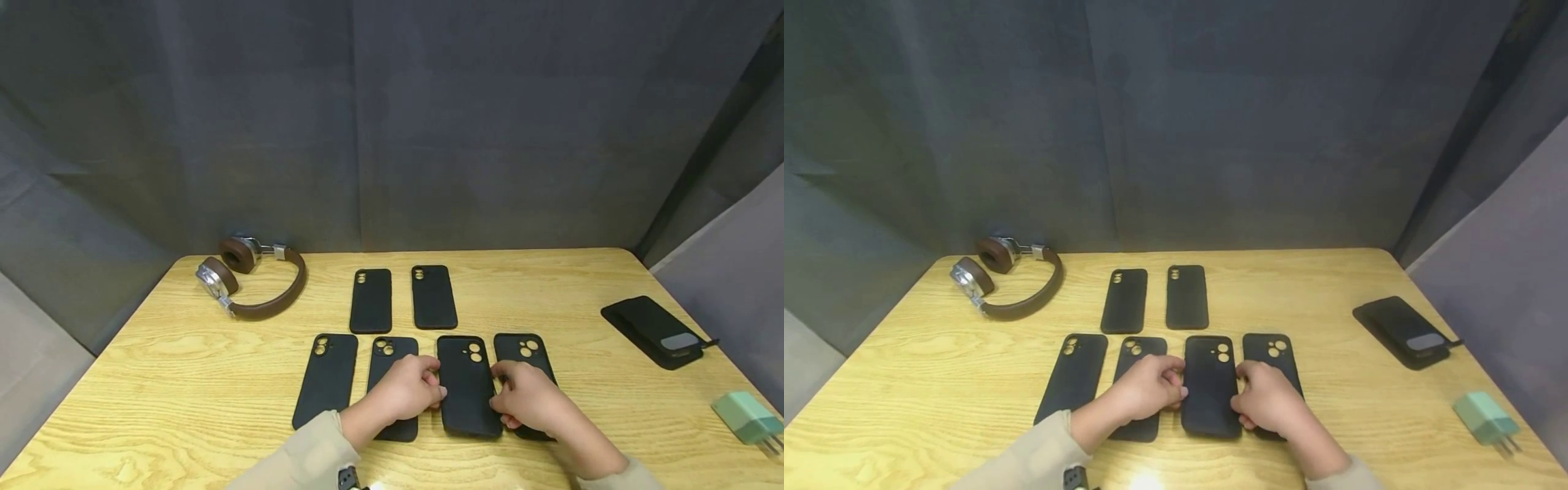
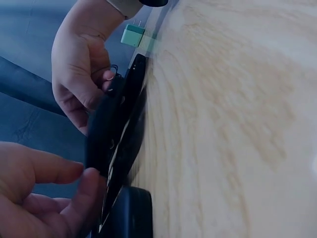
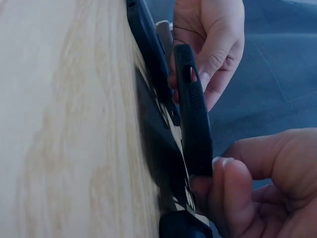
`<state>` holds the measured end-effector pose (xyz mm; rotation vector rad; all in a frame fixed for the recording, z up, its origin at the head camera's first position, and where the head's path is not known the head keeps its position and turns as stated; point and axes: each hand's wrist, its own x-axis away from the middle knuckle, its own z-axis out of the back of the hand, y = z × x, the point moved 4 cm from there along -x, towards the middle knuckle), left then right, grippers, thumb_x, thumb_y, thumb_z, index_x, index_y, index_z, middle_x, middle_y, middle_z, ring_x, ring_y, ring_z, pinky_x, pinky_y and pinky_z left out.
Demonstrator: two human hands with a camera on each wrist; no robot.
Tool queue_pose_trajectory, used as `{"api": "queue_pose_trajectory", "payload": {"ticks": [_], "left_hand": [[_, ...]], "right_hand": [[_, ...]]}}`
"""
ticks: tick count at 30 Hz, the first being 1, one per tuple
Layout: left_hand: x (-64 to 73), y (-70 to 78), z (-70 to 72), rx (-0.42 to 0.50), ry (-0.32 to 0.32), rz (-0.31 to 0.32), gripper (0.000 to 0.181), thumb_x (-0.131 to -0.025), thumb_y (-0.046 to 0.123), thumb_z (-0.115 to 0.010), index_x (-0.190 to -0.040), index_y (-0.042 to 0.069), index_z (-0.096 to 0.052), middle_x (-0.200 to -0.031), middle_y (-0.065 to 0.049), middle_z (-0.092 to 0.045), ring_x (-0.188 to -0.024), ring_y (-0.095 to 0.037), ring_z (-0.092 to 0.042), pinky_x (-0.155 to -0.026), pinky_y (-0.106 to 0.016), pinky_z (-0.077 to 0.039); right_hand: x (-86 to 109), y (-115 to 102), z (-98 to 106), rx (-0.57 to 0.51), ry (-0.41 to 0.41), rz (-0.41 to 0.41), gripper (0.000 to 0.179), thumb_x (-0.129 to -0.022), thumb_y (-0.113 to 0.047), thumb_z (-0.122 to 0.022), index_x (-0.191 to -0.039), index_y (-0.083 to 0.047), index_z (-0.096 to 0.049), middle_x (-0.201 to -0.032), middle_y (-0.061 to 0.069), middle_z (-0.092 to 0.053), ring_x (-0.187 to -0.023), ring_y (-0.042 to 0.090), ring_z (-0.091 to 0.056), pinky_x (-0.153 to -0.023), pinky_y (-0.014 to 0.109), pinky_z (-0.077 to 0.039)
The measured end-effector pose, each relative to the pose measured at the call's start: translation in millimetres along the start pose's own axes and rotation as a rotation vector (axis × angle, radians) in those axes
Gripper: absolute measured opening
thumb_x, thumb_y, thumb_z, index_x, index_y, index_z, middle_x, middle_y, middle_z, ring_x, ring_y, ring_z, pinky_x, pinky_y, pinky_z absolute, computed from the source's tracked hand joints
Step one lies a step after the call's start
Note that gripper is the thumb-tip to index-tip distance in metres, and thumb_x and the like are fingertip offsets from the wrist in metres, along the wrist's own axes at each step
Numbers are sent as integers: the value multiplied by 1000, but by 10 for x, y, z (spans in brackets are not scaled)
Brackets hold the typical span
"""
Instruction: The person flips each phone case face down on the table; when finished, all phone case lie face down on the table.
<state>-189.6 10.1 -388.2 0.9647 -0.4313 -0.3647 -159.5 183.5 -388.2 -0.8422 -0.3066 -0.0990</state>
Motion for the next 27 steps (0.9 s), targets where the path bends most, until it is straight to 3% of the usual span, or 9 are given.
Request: {"api": "queue_pose_trajectory", "payload": {"ticks": [6, 14, 27], "left_hand": [[26, -27, 33, 130, 22, -9, 46, -84, 4, -64, -127, -5, -50, -79, -3, -57, -65, -16, -63, -61, -25, -49], [88, 10, 113, 251, 79, -94, 46, -86, 6, -62, -130, 1, -49, -84, -4, -56, -68, -16, -62, -62, -25, -51], [162, 149, 202, 293, 113, -170, 49, -87, 6, -61, -133, 3, -46, -92, -4, -55, -70, -15, -61, -59, -21, -48]], "right_hand": [[32, -14, 17, -92, -38, 49, 53, -80, 5, -62, -127, 16, -41, -57, 8, -53, -48, 18, -54, -50, 30, -49], [29, -55, 10, -178, -69, 128, 56, -81, 3, -60, -130, 17, -35, -58, 6, -53, -48, 17, -52, -49, 30, -48], [2, -124, -106, -255, -88, 156, 58, -82, 2, -58, -132, 14, -32, -63, 7, -56, -52, 15, -53, -48, 27, -47]]}}
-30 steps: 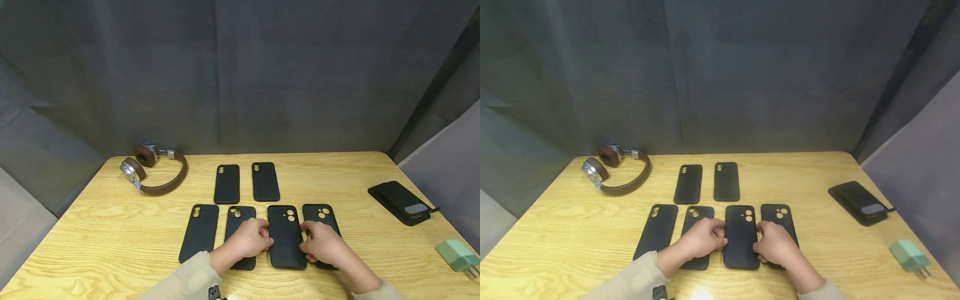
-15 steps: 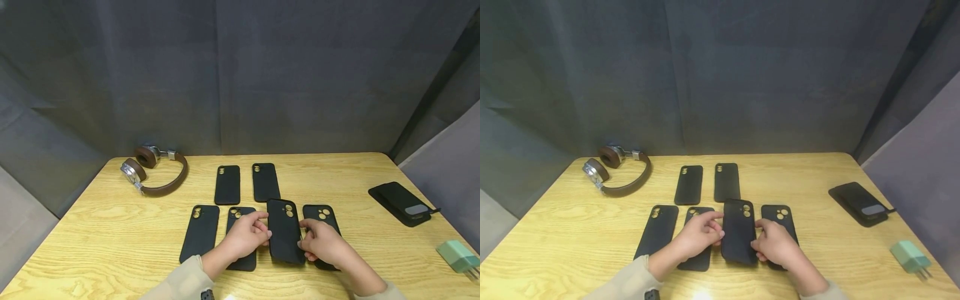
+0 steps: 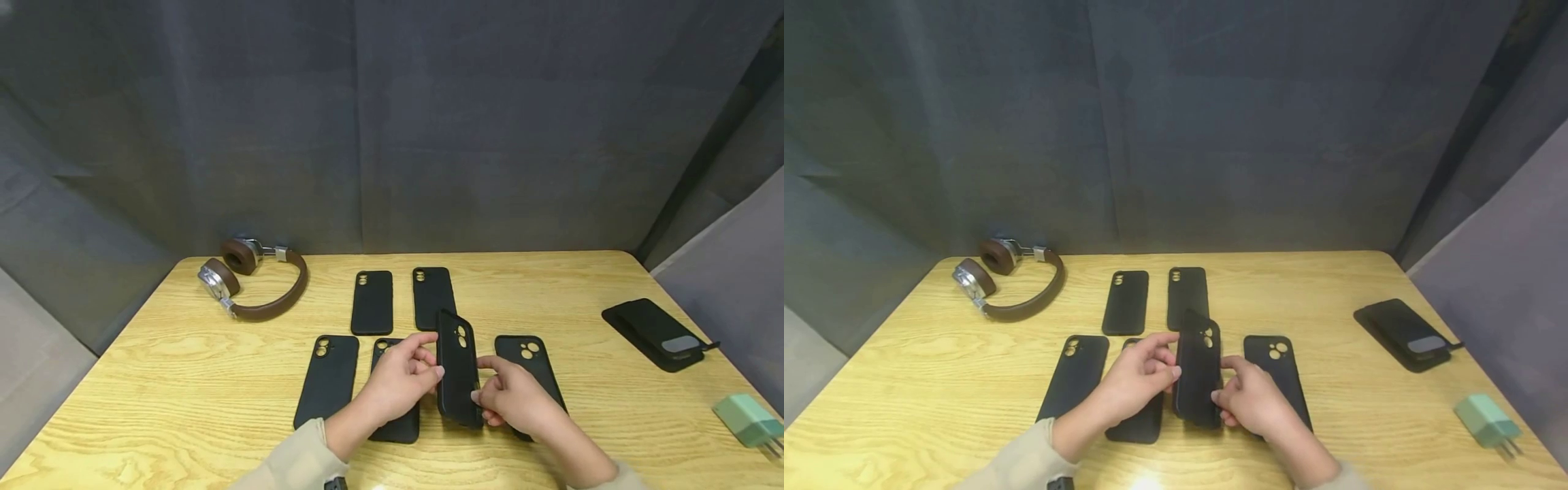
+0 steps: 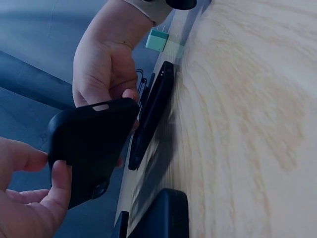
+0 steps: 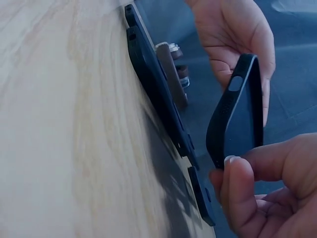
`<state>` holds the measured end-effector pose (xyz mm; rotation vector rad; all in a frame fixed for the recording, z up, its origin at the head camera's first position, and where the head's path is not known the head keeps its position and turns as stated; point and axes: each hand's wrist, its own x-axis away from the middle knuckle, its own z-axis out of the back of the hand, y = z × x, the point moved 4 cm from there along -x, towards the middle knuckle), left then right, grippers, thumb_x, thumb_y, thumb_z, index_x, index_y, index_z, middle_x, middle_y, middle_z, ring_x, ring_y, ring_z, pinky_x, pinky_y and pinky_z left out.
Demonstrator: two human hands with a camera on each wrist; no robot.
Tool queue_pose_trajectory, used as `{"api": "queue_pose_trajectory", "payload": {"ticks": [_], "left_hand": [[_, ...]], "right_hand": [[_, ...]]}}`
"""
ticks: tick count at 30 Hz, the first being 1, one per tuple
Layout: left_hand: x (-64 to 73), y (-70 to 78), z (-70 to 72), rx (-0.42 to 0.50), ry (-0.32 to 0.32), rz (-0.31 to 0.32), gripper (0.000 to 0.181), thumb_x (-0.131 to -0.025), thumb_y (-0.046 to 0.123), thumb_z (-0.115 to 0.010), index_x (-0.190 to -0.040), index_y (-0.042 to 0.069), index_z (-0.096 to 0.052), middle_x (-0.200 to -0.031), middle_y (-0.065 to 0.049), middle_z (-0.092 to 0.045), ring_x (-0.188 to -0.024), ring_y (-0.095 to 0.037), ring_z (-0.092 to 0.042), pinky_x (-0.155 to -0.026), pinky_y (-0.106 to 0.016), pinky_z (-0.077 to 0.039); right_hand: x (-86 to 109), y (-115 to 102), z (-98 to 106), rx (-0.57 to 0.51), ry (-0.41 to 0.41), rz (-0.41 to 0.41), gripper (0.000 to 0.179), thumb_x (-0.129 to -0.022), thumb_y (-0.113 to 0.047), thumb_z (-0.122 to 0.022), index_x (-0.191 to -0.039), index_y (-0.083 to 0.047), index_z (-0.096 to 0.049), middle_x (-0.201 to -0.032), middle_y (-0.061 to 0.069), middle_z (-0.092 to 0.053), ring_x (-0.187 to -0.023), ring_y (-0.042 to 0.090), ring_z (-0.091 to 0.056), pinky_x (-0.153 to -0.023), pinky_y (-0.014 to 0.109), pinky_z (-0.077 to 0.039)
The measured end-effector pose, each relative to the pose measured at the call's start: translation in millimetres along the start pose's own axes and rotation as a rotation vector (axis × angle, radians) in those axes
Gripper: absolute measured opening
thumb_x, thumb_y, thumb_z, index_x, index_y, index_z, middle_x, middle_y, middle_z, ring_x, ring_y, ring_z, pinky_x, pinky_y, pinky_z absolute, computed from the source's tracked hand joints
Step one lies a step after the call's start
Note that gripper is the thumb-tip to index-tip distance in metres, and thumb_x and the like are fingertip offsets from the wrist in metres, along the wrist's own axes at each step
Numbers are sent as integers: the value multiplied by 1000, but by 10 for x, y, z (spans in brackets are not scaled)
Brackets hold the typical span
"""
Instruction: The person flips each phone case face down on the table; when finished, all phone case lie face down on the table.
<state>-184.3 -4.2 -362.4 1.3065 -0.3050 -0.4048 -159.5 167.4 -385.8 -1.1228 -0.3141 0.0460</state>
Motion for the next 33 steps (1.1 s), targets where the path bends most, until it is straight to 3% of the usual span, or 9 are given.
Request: {"api": "queue_pose_trajectory", "payload": {"ticks": [7, 18, 25, 33], "left_hand": [[3, 22, -4, -38, -4, 14, 47, -87, 9, -60, -132, 4, -46, -93, -3, -55, -71, -9, -61, -61, -22, -48], [32, -13, -34, -40, -5, 18, 46, -87, 10, -62, -131, 8, -46, -85, -1, -56, -61, -10, -56, -55, -22, -44], [8, -45, -37, -19, -5, 12, 44, -87, 10, -62, -128, 7, -47, -82, -3, -56, -60, -10, -56, -55, -23, -45], [-4, -70, -47, -17, -7, 41, 41, -87, 9, -62, -125, 7, -50, -80, -2, -56, -61, -12, -57, -57, -24, -47]], "right_hand": [[-10, 11, -76, -2, 2, 8, 58, -83, 1, -59, -132, 14, -33, -64, 7, -56, -52, 15, -54, -48, 27, -48], [-18, 90, -246, -32, -40, -2, 53, -79, 8, -52, -129, 16, -35, -64, 7, -55, -51, 13, -52, -48, 26, -48], [-22, 96, -287, -15, -57, -23, 53, -79, 10, -47, -130, 14, -36, -65, 8, -55, -52, 15, -53, -49, 27, -48], [-45, 85, -320, 46, -49, -21, 54, -77, 8, -52, -129, 8, -41, -61, 8, -53, -48, 16, -52, -46, 27, -46]]}}
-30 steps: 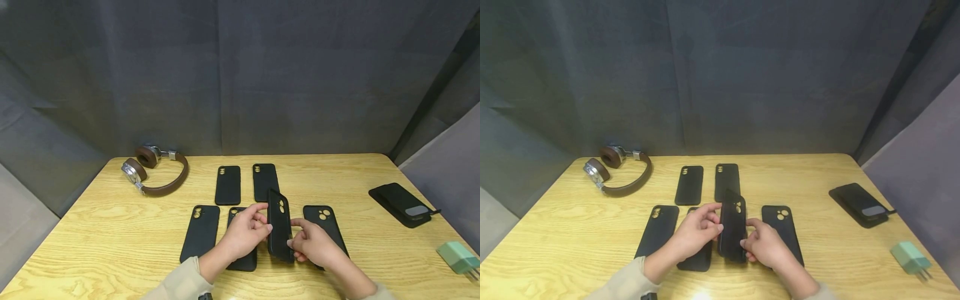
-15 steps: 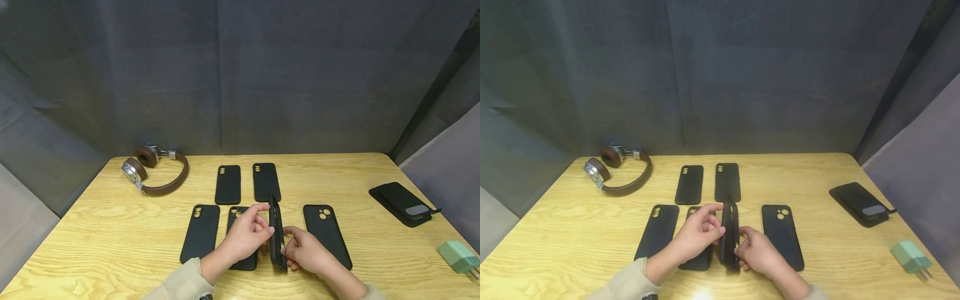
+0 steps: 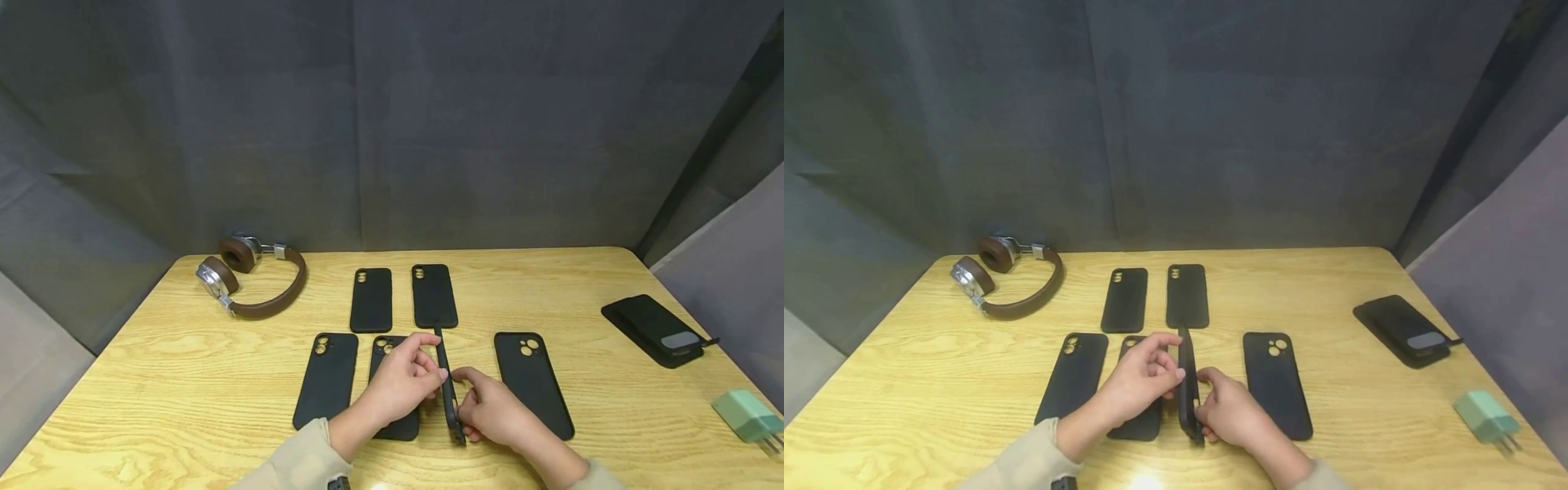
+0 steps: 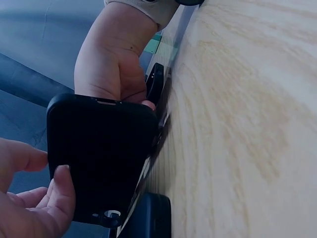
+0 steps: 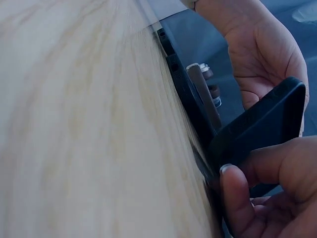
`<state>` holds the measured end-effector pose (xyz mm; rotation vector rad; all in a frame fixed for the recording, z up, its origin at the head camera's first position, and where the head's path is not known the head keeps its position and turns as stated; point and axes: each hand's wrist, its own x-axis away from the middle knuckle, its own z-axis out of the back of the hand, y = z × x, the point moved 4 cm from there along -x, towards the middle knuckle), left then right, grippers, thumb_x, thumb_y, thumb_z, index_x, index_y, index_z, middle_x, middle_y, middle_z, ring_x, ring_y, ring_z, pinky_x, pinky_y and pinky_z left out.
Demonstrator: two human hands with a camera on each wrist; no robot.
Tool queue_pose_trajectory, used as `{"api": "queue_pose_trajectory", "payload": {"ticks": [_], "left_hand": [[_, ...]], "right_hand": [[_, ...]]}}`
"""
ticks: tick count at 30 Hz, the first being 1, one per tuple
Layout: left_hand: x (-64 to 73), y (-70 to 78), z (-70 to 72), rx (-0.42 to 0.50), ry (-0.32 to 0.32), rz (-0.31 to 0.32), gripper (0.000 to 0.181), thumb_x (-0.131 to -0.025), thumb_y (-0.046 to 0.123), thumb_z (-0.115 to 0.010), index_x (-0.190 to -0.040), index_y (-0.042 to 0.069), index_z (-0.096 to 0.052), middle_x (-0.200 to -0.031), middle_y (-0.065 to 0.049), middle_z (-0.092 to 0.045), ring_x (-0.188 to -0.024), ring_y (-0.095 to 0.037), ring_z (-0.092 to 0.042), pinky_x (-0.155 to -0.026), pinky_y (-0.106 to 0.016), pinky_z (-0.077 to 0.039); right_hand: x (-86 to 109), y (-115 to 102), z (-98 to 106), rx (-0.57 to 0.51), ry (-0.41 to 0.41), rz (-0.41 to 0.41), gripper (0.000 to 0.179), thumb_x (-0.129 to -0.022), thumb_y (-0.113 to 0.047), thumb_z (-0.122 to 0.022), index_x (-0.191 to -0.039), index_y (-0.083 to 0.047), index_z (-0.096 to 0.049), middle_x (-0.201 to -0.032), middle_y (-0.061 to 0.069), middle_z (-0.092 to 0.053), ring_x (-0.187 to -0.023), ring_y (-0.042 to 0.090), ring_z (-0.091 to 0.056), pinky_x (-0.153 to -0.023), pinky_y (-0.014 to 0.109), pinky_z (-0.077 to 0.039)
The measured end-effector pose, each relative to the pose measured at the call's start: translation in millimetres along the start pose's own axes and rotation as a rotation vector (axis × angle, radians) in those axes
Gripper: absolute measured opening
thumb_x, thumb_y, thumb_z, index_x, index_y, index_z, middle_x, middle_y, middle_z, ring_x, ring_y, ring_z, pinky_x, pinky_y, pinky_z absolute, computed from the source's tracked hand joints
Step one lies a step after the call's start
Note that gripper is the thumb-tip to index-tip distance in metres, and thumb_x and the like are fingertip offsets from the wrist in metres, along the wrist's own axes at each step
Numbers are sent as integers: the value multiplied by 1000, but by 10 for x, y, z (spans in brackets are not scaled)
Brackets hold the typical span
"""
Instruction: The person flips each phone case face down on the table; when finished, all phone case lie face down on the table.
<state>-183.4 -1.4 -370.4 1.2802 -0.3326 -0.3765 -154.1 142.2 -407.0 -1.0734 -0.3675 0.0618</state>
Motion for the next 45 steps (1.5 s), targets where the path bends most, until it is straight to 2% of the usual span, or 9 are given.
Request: {"api": "queue_pose_trajectory", "payload": {"ticks": [6, 16, 21, 23, 25, 31, 34, 38, 45], "left_hand": [[-21, -10, -23, 4, -22, 0, 41, -85, 8, -63, -124, 8, -50, -77, -2, -55, -61, -17, -57, -55, -23, -46], [-39, 24, -41, -31, -28, 7, 41, -86, 8, -63, -124, 10, -50, -77, -1, -54, -57, -11, -54, -54, -23, -46], [-36, 49, -56, -44, -23, 3, 41, -85, 8, -64, -123, 10, -51, -76, -1, -53, -57, -10, -54, -54, -23, -47], [-37, 54, -60, -47, -24, 2, 41, -85, 8, -64, -123, 11, -51, -76, -1, -54, -56, -10, -54, -54, -23, -47], [-41, 56, -63, -49, -27, 0, 41, -84, 8, -64, -123, 11, -51, -75, -1, -54, -56, -10, -54, -54, -23, -47], [-44, 62, -63, -58, -26, -5, 41, -84, 8, -65, -123, 10, -51, -75, 0, -54, -56, -9, -54, -53, -23, -47], [-48, 65, -74, -59, -25, -8, 41, -84, 7, -65, -123, 10, -51, -75, 0, -54, -56, -9, -55, -53, -23, -48], [-53, 67, -90, -63, -21, -18, 41, -83, 7, -64, -122, 9, -51, -75, 0, -54, -56, -8, -54, -53, -22, -48], [-67, 65, -108, -89, -22, -26, 41, -84, 8, -64, -122, 10, -51, -75, 1, -54, -56, -7, -54, -53, -21, -48]], "right_hand": [[-17, -1, -10, 88, 21, -11, 53, -76, 4, -58, -127, 2, -45, -56, 6, -53, -44, 16, -50, -42, 25, -35], [24, 0, 28, 11, -15, -23, 53, -75, 6, -56, -127, 4, -44, -59, 8, -54, -48, 18, -54, -47, 29, -42], [53, -37, 68, -5, 9, -7, 51, -77, 4, -53, -127, 3, -45, -60, 7, -54, -49, 17, -55, -48, 30, -46], [69, -69, 107, -47, 3, 18, 50, -79, 4, -52, -128, 5, -44, -61, 7, -54, -51, 16, -54, -49, 29, -48], [80, -94, 168, -102, -39, 53, 49, -83, 2, -52, -130, 8, -40, -65, 7, -55, -54, 15, -55, -51, 29, -50], [145, -90, 318, -344, -273, 98, 64, -91, -11, -54, -140, 8, -19, -90, 8, -56, -75, 15, -58, -68, 33, -53], [178, -84, 311, -422, -339, 89, 74, -89, -12, -57, -143, 6, -11, -98, 7, -54, -83, 16, -59, -75, 37, -52], [185, -96, 272, -452, -337, 77, 80, -86, -10, -62, -145, 3, -9, -99, 7, -51, -85, 14, -58, -79, 38, -51], [165, -137, 226, -455, -298, 67, 87, -82, -9, -67, -145, -1, -7, -96, 7, -45, -74, 9, -52, -72, 33, -51]]}}
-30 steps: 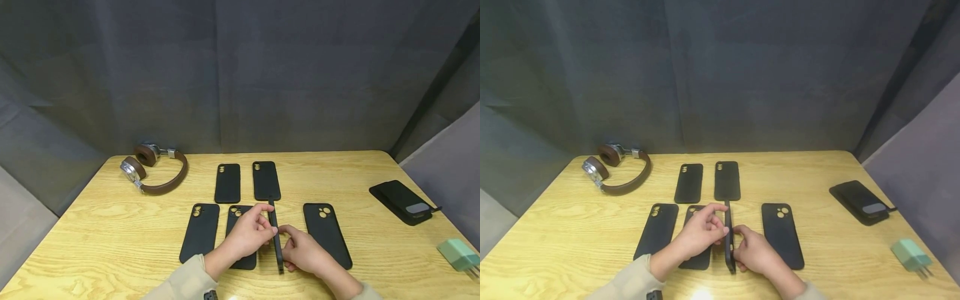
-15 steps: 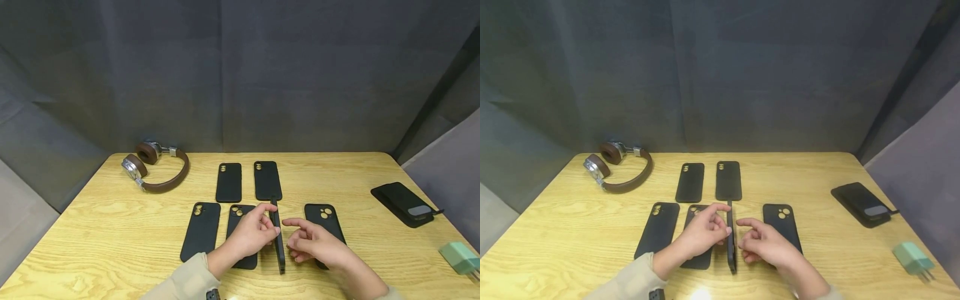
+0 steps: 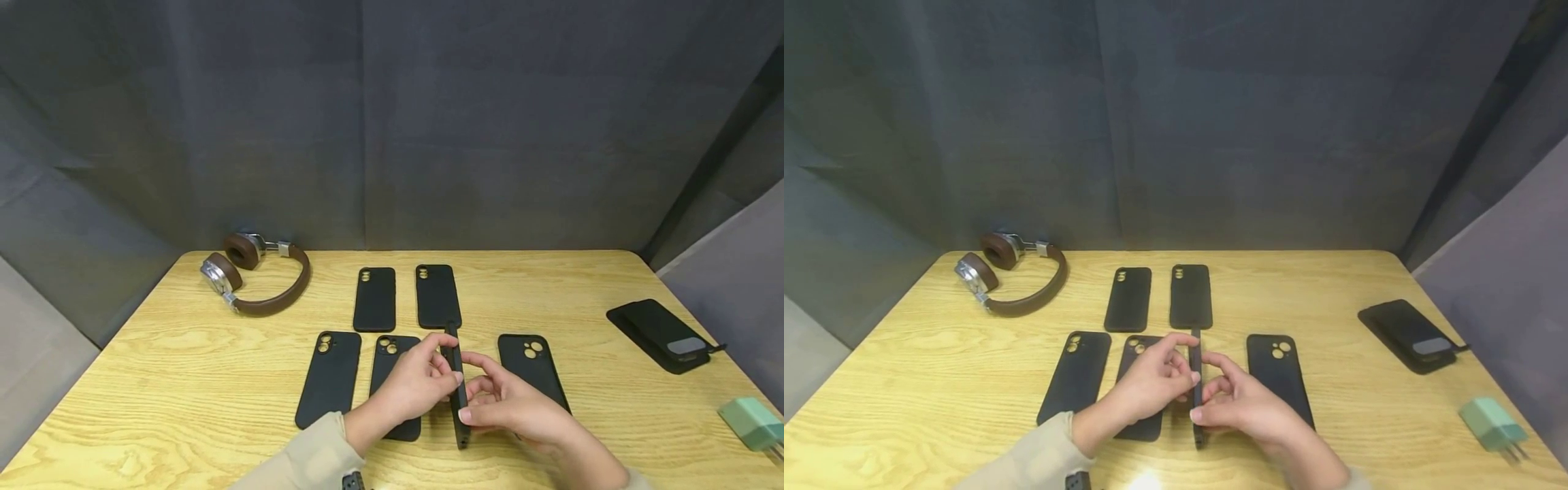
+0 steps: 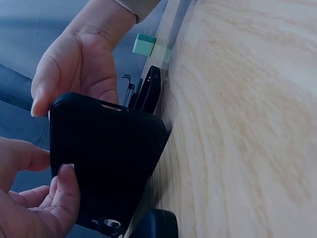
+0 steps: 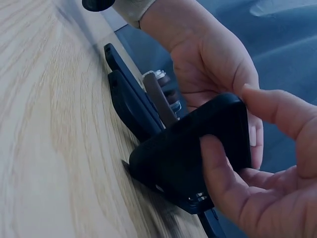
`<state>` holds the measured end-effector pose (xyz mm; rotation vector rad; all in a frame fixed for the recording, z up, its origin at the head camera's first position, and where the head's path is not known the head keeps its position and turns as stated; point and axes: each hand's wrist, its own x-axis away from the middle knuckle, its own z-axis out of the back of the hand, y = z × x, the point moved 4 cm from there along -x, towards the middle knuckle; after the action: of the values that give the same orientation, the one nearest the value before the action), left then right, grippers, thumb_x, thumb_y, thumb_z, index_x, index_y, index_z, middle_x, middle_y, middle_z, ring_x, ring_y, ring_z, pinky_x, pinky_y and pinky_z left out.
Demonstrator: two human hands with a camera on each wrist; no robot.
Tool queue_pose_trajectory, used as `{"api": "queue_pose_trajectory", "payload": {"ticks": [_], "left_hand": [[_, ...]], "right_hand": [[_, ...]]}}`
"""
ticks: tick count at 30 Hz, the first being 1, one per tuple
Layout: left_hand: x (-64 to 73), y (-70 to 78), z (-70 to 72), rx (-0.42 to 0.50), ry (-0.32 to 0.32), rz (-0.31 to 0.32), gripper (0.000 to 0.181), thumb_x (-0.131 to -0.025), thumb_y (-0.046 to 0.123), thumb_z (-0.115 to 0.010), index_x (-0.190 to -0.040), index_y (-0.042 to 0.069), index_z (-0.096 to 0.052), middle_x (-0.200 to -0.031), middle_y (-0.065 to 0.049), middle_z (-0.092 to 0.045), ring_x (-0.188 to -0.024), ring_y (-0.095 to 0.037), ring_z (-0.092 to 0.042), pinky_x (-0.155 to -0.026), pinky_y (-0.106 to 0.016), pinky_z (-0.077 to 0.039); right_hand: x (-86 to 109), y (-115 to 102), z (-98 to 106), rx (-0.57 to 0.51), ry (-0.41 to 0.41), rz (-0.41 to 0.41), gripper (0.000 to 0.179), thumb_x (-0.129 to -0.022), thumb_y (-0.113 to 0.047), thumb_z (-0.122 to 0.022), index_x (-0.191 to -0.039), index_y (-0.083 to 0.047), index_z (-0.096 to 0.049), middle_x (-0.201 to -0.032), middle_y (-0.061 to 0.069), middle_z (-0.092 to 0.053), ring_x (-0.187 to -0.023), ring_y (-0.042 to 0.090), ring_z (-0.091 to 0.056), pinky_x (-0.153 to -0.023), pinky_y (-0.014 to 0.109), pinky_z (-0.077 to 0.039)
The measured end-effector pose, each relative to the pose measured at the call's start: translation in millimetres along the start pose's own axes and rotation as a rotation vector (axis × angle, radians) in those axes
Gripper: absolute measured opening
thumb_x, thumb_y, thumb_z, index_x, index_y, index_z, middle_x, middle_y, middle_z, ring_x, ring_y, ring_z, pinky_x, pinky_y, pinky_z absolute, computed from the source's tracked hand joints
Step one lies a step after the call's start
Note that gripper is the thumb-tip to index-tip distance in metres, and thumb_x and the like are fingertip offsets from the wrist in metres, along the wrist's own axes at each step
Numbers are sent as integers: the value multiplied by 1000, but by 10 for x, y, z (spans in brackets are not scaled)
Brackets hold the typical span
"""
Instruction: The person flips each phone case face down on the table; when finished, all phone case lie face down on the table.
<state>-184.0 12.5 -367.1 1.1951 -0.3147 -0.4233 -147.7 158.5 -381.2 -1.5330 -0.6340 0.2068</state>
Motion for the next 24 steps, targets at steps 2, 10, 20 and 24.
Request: {"api": "queue_pose_trajectory", "payload": {"ticks": [2, 10, 20, 24], "left_hand": [[-3, 2, -9, -5, 0, 0, 41, -84, 8, -64, -122, 11, -51, -75, 1, -55, -55, -6, -54, -52, -21, -47], [4, 19, -28, -27, 3, -9, 41, -84, 11, -64, -124, 12, -51, -74, 2, -55, -53, -7, -53, -50, -21, -44], [18, -22, -46, 40, 4, -19, 40, -86, 16, -63, -124, 17, -52, -79, 2, -56, -57, -6, -53, -51, -21, -43], [29, -46, -46, 134, 22, -10, 39, -87, 16, -61, -125, 15, -51, -88, -1, -53, -62, -10, -56, -53, -23, -45]], "right_hand": [[-6, -1, -3, 3, 13, -3, 89, -82, -8, -67, -146, -2, -5, -96, 7, -43, -72, 8, -52, -71, 33, -51], [-11, 3, -13, -15, 41, -18, 93, -80, -7, -67, -145, -1, -2, -89, 4, -45, -70, 10, -53, -67, 30, -51], [-10, 1, -17, -53, 35, -36, 93, -78, -3, -64, -145, -8, 0, -87, 2, -44, -69, 10, -51, -64, 28, -50], [-1, -28, -17, -62, 12, -24, 90, -76, 0, -63, -141, -13, -2, -87, 2, -46, -68, 11, -53, -62, 26, -49]]}}
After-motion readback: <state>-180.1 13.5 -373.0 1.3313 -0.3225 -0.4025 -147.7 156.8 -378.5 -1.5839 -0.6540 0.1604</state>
